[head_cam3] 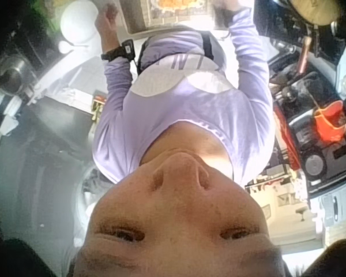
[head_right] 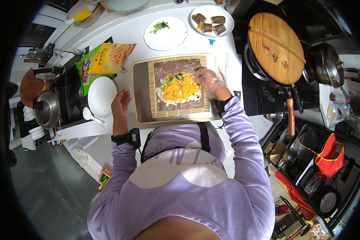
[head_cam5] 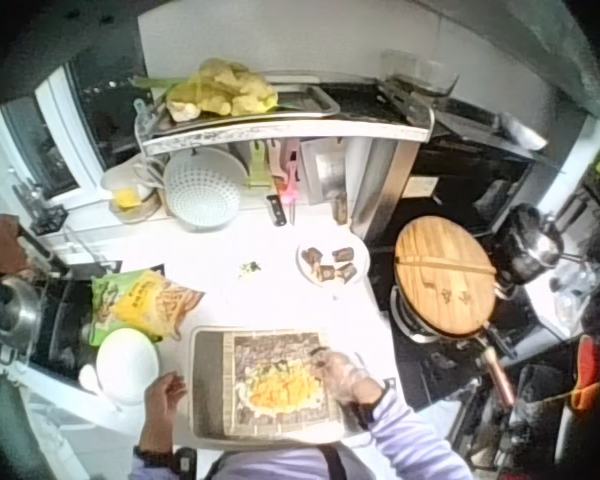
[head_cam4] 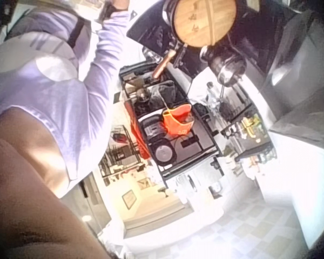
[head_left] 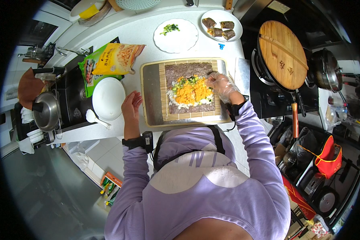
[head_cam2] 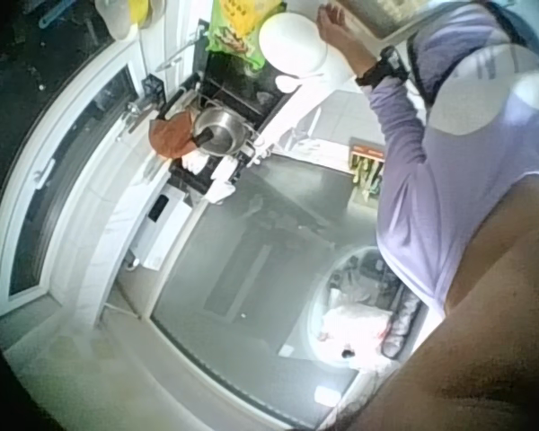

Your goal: The person prepares a sushi roll by placing a sheet of nori on a bamboo mat, spreading rice over it, and adding chopped vegetables and shredded cheese. The person uses gloved hands to handle the ingredients and arranges them in layers on the nori.

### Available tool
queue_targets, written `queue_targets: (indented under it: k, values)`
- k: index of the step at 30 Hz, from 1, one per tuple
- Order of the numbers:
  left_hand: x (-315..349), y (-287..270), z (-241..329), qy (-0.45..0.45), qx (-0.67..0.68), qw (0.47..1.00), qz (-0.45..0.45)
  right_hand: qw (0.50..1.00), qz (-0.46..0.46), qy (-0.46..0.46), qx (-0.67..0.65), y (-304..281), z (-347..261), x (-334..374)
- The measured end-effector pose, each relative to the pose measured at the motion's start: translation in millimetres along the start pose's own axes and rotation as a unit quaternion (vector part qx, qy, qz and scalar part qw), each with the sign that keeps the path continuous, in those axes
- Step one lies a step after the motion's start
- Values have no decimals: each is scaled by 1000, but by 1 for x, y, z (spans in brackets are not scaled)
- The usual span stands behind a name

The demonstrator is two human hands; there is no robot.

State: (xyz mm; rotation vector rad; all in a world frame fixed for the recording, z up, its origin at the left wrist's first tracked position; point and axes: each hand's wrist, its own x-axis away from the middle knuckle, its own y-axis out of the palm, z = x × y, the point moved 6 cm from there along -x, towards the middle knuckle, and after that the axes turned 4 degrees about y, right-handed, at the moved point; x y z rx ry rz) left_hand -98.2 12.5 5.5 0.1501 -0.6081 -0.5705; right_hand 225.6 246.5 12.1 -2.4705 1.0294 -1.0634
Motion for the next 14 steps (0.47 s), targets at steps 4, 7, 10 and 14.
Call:
queue_targets:
  k: [4, 7, 10, 14]
  values:
    - [-2, 5, 2, 4, 7, 1000, -11, 985, -15, -4, -172, -11, 3, 6]
    - [-3, 6, 2, 6, 5, 1000, -12, 987, -2, 6, -161, -20, 4, 2]
    - [-6, 9, -1, 0, 3, 1000, -13, 990, 17, -20, -140, -19, 2, -1]
    - [-9, 5, -3, -17, -6, 999, -33, 996, 79, -12, 40, -2, 13, -18]
